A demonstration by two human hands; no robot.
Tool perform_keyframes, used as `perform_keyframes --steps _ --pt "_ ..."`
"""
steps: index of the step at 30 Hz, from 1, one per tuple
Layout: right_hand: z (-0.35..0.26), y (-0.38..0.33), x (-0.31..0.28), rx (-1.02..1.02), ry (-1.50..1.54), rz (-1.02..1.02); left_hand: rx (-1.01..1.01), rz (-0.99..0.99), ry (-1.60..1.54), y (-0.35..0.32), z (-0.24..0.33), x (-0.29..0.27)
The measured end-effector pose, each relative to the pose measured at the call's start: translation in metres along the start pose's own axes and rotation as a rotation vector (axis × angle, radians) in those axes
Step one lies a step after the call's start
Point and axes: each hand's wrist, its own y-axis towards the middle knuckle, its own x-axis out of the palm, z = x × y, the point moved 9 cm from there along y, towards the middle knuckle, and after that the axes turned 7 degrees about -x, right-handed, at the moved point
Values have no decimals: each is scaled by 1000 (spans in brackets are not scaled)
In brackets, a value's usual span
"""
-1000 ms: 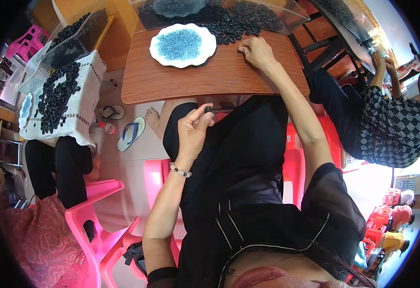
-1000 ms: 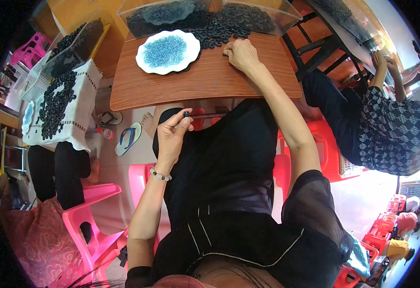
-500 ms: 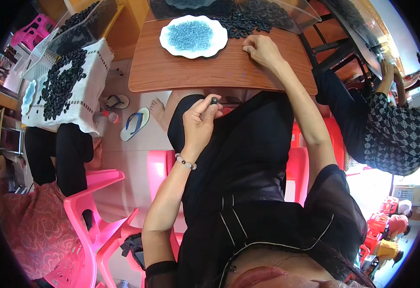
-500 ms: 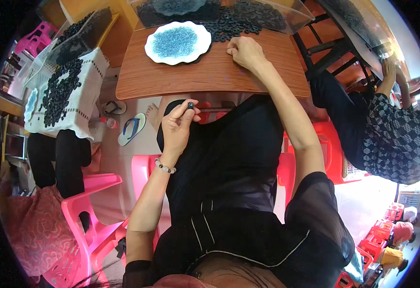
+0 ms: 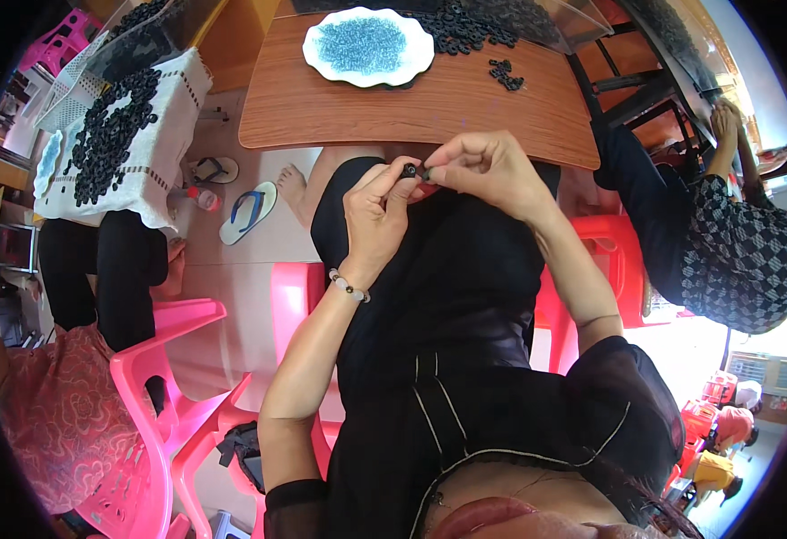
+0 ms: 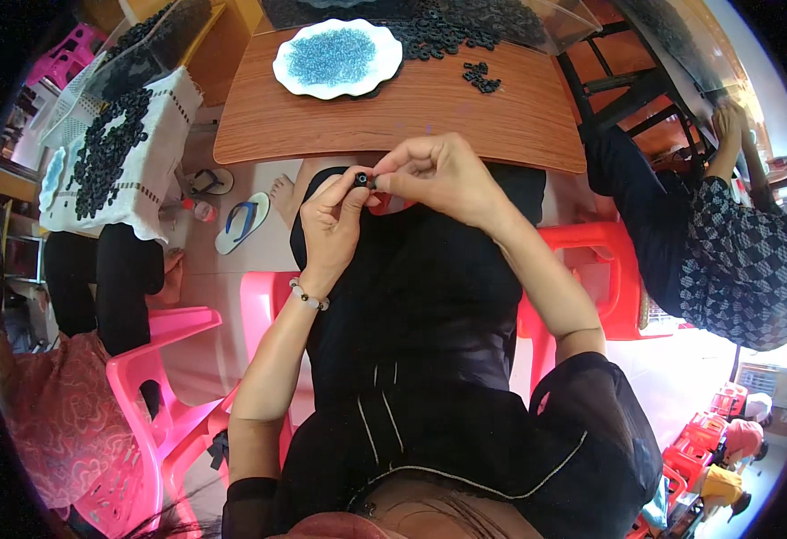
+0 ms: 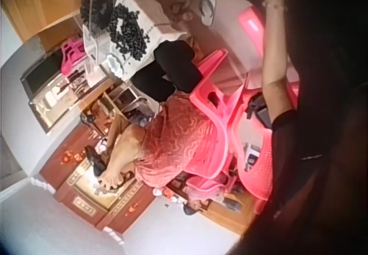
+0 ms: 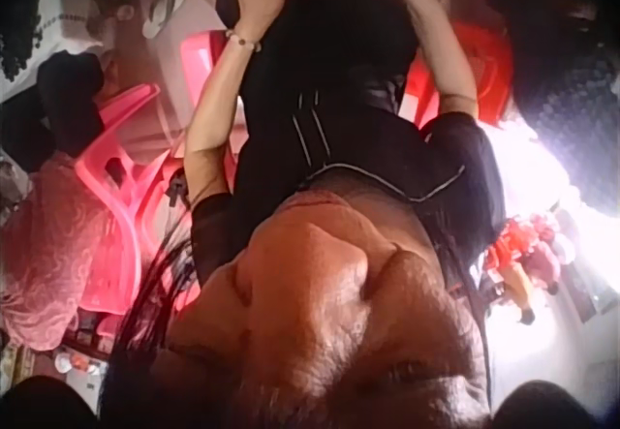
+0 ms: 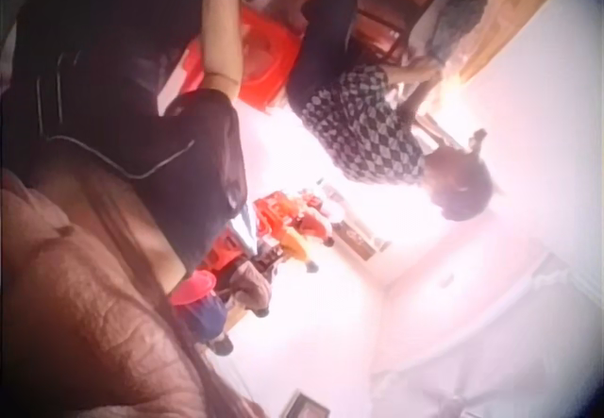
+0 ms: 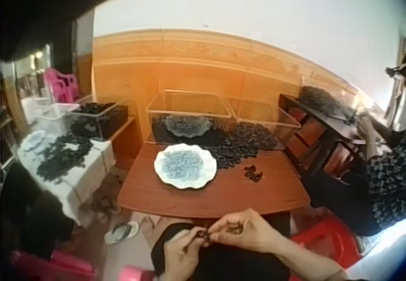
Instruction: Placing small blue beads into the recessed holes of black circular bases.
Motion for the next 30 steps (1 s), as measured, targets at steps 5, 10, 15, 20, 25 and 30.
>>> perform_keyframes --steps 5,10,15,20,25,30 --pt "3 -8 -2 20 48 87 62 2 132 -1 6 1" --pt "13 -8 -1 -21 48 122 108 -10 180 -3 12 3" --pt "15 -6 -1 -10 -2 120 97 -5 164 -3 8 3" --pt "19 -4 -2 8 -39 140 143 -4 244 -4 21 4" --pt "22 -3 -2 6 -87 143 210 8 319 -6 23 5" --pt "23 -3 -2 -4 -129 146 222 18 321 -7 19 5"
